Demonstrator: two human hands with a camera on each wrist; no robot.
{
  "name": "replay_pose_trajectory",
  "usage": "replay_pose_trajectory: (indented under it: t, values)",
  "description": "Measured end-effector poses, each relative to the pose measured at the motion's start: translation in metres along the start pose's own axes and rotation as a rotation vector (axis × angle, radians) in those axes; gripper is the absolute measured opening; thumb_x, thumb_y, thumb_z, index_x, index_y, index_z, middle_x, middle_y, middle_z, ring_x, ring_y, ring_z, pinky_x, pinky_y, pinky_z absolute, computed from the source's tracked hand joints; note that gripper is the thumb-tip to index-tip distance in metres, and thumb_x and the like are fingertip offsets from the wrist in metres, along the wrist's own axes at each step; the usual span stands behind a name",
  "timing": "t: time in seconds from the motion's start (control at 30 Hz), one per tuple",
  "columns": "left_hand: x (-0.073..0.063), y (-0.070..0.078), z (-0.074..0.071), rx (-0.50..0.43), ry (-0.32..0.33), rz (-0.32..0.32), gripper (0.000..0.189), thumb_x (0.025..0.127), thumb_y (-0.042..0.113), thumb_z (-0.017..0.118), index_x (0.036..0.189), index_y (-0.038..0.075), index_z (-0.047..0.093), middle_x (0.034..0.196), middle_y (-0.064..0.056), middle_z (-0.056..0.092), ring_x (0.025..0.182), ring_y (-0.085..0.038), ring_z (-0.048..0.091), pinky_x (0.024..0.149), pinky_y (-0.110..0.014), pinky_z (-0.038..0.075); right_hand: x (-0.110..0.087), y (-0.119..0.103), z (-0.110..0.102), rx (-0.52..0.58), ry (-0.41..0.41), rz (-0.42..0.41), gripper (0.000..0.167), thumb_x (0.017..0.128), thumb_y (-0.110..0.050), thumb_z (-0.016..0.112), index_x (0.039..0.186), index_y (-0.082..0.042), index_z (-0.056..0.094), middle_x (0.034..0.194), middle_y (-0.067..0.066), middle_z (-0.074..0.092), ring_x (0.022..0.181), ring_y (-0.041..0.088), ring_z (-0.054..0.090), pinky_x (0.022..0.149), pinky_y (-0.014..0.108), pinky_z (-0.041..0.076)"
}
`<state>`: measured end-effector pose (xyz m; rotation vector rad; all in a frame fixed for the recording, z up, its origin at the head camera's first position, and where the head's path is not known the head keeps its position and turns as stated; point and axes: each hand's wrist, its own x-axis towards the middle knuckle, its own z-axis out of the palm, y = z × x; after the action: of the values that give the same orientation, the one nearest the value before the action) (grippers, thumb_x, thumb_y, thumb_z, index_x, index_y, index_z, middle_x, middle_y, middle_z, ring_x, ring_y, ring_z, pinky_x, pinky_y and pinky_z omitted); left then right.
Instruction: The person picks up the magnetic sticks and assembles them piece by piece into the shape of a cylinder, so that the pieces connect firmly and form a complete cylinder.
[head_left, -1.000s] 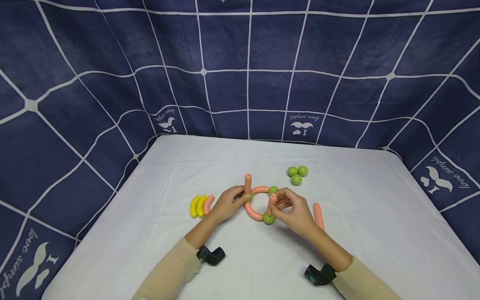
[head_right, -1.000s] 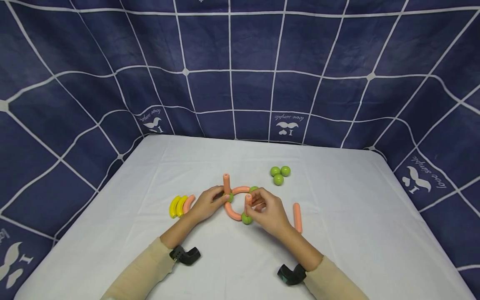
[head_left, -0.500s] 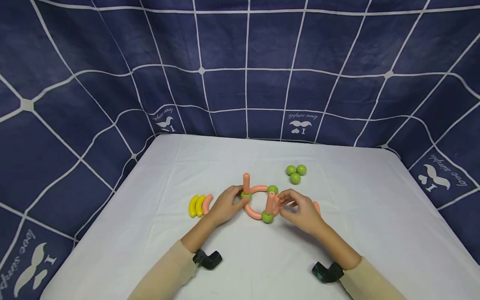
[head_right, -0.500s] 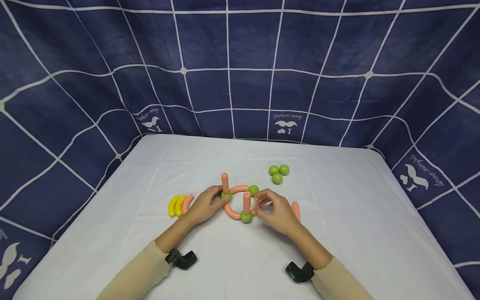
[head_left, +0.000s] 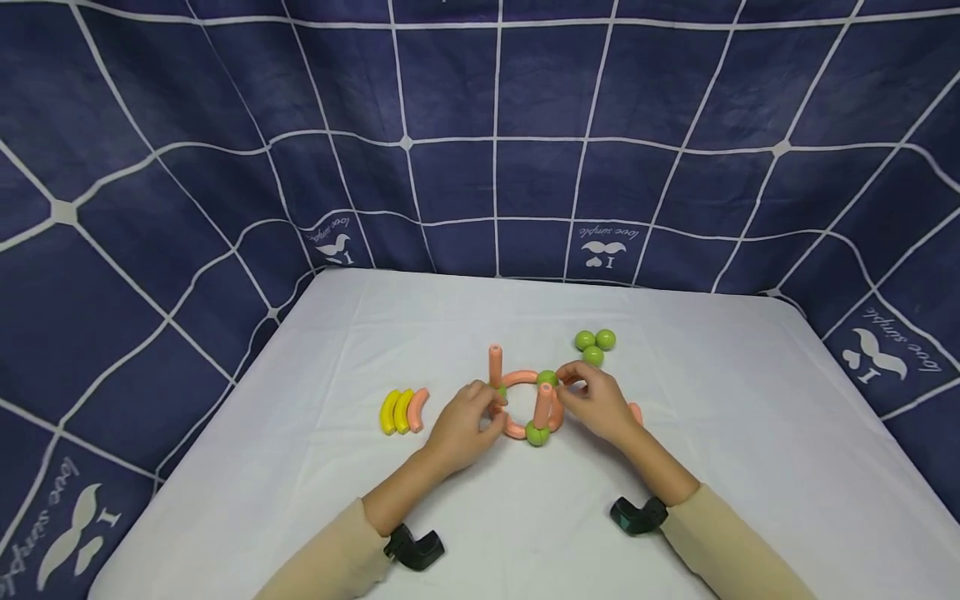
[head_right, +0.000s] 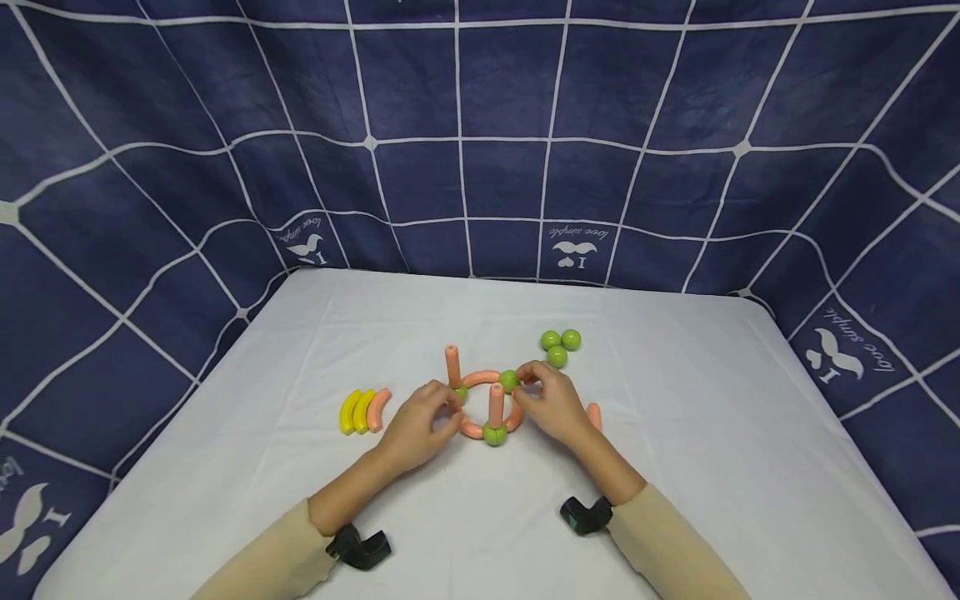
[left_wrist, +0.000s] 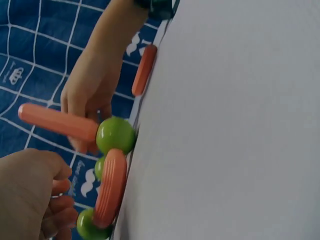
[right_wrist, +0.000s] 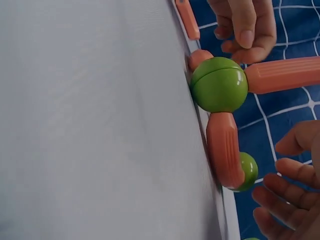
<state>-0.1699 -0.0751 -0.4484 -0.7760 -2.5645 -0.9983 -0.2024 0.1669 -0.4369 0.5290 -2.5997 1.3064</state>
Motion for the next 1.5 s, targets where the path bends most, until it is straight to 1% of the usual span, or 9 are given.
replay_pose_trajectory:
  t: [0.1, 0.17, 0.27, 0.47, 0.6, 0.83, 1.1, 1.27, 1.5]
  values:
    - [0.002, 0.006, 0.009, -0.033, -0.043, 0.08, 0.022, 0.086, 0.018, 0.068, 0.105, 0.007, 0.065, 0.1, -0.002, 0.062, 0.088, -0.015, 0.056, 0.078, -0.032, 0.049, 0.007, 0.001, 0.005, 0.008, 0.013, 0.004, 0.018, 0.087, -0.008, 0.069, 0.104, -0.003, 0.067, 0.102, 0.007, 0.065, 0.096, 0.025, 0.06, 0.078, 0.041, 0.048]
    - [0.004, 0.01, 0.015, -0.043, -0.071, 0.1, 0.027, 0.086, 0.022, 0.07, 0.108, 0.007, 0.064, 0.102, -0.003, 0.063, 0.091, -0.015, 0.057, 0.081, -0.033, 0.049, 0.011, 0.002, 0.009, 0.006, 0.015, 0.0, 0.018, 0.087, -0.008, 0.07, 0.104, -0.003, 0.067, 0.102, 0.009, 0.065, 0.097, 0.026, 0.06, 0.078, 0.042, 0.048]
    - [0.007, 0.014, 0.024, -0.036, -0.099, 0.113, 0.032, 0.087, 0.029, 0.073, 0.11, 0.009, 0.064, 0.097, 0.0, 0.061, 0.088, -0.012, 0.055, 0.078, -0.029, 0.048, 0.016, 0.003, 0.014, -0.013, -0.003, -0.021, 0.022, 0.086, -0.008, 0.07, 0.106, -0.002, 0.068, 0.105, 0.01, 0.065, 0.099, 0.028, 0.06, 0.08, 0.044, 0.049]
    - [0.014, 0.02, 0.035, 0.079, -0.067, 0.172, 0.028, 0.083, 0.034, 0.078, 0.087, 0.013, 0.059, 0.08, 0.005, 0.054, 0.074, -0.008, 0.048, 0.072, -0.027, 0.041, 0.019, 0.002, 0.017, -0.075, -0.083, -0.06, 0.024, 0.084, -0.009, 0.068, 0.108, -0.004, 0.069, 0.114, 0.01, 0.066, 0.113, 0.031, 0.058, 0.096, 0.049, 0.045]
    - [0.015, 0.021, 0.036, 0.116, -0.037, 0.186, 0.026, 0.079, 0.029, 0.08, 0.082, 0.014, 0.058, 0.076, 0.005, 0.054, 0.074, -0.009, 0.049, 0.072, -0.032, 0.041, 0.016, 0.002, 0.016, -0.113, -0.079, -0.064, 0.021, 0.085, -0.01, 0.07, 0.106, -0.006, 0.07, 0.112, 0.008, 0.066, 0.112, 0.03, 0.059, 0.097, 0.049, 0.044]
    - [0.013, 0.014, 0.026, 0.086, -0.052, 0.104, 0.019, 0.077, 0.023, 0.078, 0.081, 0.014, 0.061, 0.083, 0.005, 0.056, 0.08, -0.01, 0.046, 0.069, -0.027, 0.039, 0.008, 0.006, 0.01, -0.157, -0.057, -0.048, 0.02, 0.086, -0.013, 0.07, 0.106, -0.008, 0.071, 0.108, 0.006, 0.066, 0.104, 0.026, 0.061, 0.089, 0.047, 0.048]
    - [0.006, -0.003, 0.006, -0.008, -0.11, -0.044, 0.018, 0.08, 0.02, 0.074, 0.092, 0.015, 0.062, 0.083, 0.004, 0.047, 0.07, -0.008, 0.045, 0.06, -0.023, 0.041, 0.001, 0.008, 0.007, -0.137, -0.089, -0.053, 0.02, 0.085, -0.013, 0.073, 0.104, -0.009, 0.072, 0.099, 0.0, 0.064, 0.088, 0.017, 0.057, 0.076, 0.039, 0.048]
    - [0.006, -0.013, 0.0, -0.024, -0.086, -0.1, 0.024, 0.081, 0.021, 0.075, 0.101, 0.012, 0.065, 0.091, 0.005, 0.052, 0.079, -0.009, 0.052, 0.07, -0.025, 0.047, -0.004, 0.005, 0.006, -0.104, -0.108, -0.041, 0.023, 0.083, -0.013, 0.075, 0.105, -0.008, 0.072, 0.096, -0.002, 0.062, 0.086, 0.015, 0.056, 0.074, 0.034, 0.048]
    - [0.011, -0.021, -0.004, -0.028, -0.056, -0.173, 0.032, 0.087, 0.024, 0.071, 0.114, 0.007, 0.065, 0.105, -0.002, 0.059, 0.09, -0.014, 0.059, 0.08, -0.031, 0.05, -0.012, -0.001, 0.008, -0.074, -0.13, -0.048, 0.027, 0.082, -0.013, 0.077, 0.107, -0.006, 0.07, 0.092, -0.003, 0.059, 0.083, 0.015, 0.057, 0.075, 0.032, 0.05]
